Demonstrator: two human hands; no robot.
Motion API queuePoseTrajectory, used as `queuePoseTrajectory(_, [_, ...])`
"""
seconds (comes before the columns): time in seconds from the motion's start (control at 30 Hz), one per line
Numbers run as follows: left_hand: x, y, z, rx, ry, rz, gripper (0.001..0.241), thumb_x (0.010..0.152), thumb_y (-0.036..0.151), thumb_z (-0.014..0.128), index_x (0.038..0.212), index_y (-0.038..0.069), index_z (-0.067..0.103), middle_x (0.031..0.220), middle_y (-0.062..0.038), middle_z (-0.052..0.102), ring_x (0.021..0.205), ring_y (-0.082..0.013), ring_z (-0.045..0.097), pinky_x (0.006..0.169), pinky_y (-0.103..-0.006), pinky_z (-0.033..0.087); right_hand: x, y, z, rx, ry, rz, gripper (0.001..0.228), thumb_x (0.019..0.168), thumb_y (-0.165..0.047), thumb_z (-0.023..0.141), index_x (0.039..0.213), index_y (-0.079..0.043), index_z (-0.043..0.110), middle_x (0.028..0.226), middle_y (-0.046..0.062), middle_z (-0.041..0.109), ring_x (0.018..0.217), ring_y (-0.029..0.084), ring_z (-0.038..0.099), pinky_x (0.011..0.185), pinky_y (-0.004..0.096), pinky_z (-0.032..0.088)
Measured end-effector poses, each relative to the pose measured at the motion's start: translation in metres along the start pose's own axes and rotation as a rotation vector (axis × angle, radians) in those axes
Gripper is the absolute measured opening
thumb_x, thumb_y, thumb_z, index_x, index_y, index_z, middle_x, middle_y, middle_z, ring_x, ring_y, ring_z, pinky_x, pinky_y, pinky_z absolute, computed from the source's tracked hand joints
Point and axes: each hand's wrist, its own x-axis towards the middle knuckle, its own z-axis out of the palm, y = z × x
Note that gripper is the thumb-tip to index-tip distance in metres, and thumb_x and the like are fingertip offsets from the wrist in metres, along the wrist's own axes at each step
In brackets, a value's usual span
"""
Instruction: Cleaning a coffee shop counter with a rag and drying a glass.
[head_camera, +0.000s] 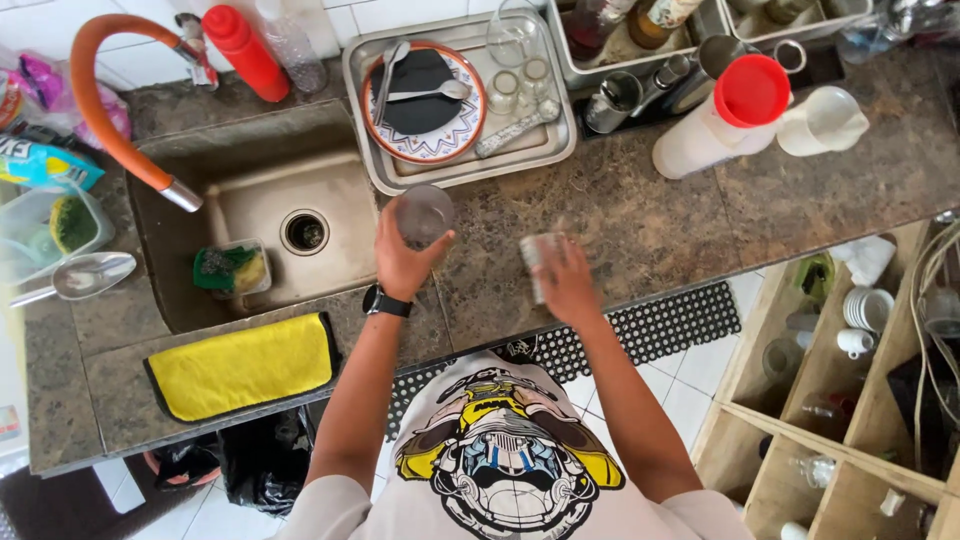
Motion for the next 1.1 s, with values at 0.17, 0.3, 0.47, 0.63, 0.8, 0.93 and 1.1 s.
queuePoseTrajectory(0.17, [0.000,-0.015,0.008,0.013,0.028,0.017,0.094,0.074,0.047,0.096,0.145,0.011,0.047,0.129,-0.021,0.059,0.122,-0.0480,0.059,0.097,-0.0643,0.053,0.001,0.005,0.028,-0.222,0.108,-0.052,0.051,0.114,-0.045,0.036,0.160,-0.025,0.043,0.166,0.022,0.023,0.155,0.049,0.008,0.121,0.067,0.000])
queuePoseTrajectory(0.3, [0.000,-0.012,0.015,-0.006,0.109,0.035,0.092,0.073,0.042,0.100,0.143,0.009,0.049,0.126,-0.021,0.062,0.119,-0.0459,0.062,0.086,-0.0553,0.061,0.006,0.004,0.044,-0.236,0.129,-0.072,0.055,0.116,-0.039,0.033,0.167,-0.022,0.025,0.170,0.020,0.014,0.157,0.044,0.006,0.124,0.061,0.005])
queuePoseTrajectory(0.47, [0.004,-0.021,0.023,0.029,0.149,0.062,0.097,0.068,0.043,0.102,0.142,0.009,0.049,0.127,-0.021,0.063,0.118,-0.0440,0.063,0.081,-0.0519,0.063,-0.014,0.023,0.024,-0.262,0.014,-0.046,0.059,0.113,-0.042,0.033,0.168,-0.027,0.022,0.163,0.020,0.029,0.156,0.044,0.016,0.124,0.062,0.009])
queuePoseTrajectory(0.63, [-0.014,-0.019,0.027,0.090,0.209,0.092,0.111,0.065,0.037,0.104,0.152,0.003,0.042,0.139,-0.030,0.053,0.125,-0.0493,0.056,0.097,-0.0580,0.055,-0.022,0.130,0.025,-0.523,0.398,-0.143,0.054,0.107,-0.041,0.045,0.159,-0.026,0.045,0.150,0.023,0.048,0.144,0.044,0.042,0.117,0.060,0.028])
queuePoseTrajectory(0.8, [-0.065,-0.018,0.045,0.240,0.283,0.006,0.069,0.084,0.055,0.088,0.109,0.006,0.047,0.101,-0.012,0.043,0.102,-0.0383,0.055,0.101,-0.0522,0.047,-0.002,0.167,-0.032,-0.178,0.308,0.582,0.061,0.113,-0.047,0.036,0.167,-0.020,0.023,0.171,0.016,0.016,0.157,0.042,0.012,0.126,0.060,0.010])
queuePoseTrajectory(0.93, [-0.097,0.004,0.103,0.144,0.131,-0.014,0.052,0.085,0.041,0.089,0.109,0.011,0.054,0.091,-0.009,0.051,0.082,-0.0317,0.063,0.071,-0.0360,0.056,0.032,0.152,-0.034,-0.330,0.203,0.744,0.076,0.109,-0.056,0.036,0.162,-0.002,0.032,0.167,0.028,0.027,0.157,0.045,0.013,0.125,0.060,0.014])
queuePoseTrajectory(1.1, [-0.071,0.052,0.185,-0.088,-0.285,0.164,0.049,0.092,0.031,0.083,0.123,0.003,0.055,0.101,-0.016,0.059,0.095,-0.0392,0.068,0.081,-0.0439,0.058,0.017,0.104,-0.030,-0.278,0.135,-0.041,0.069,0.107,-0.051,0.044,0.164,-0.015,0.031,0.151,0.024,0.051,0.146,0.050,0.038,0.122,0.066,0.019])
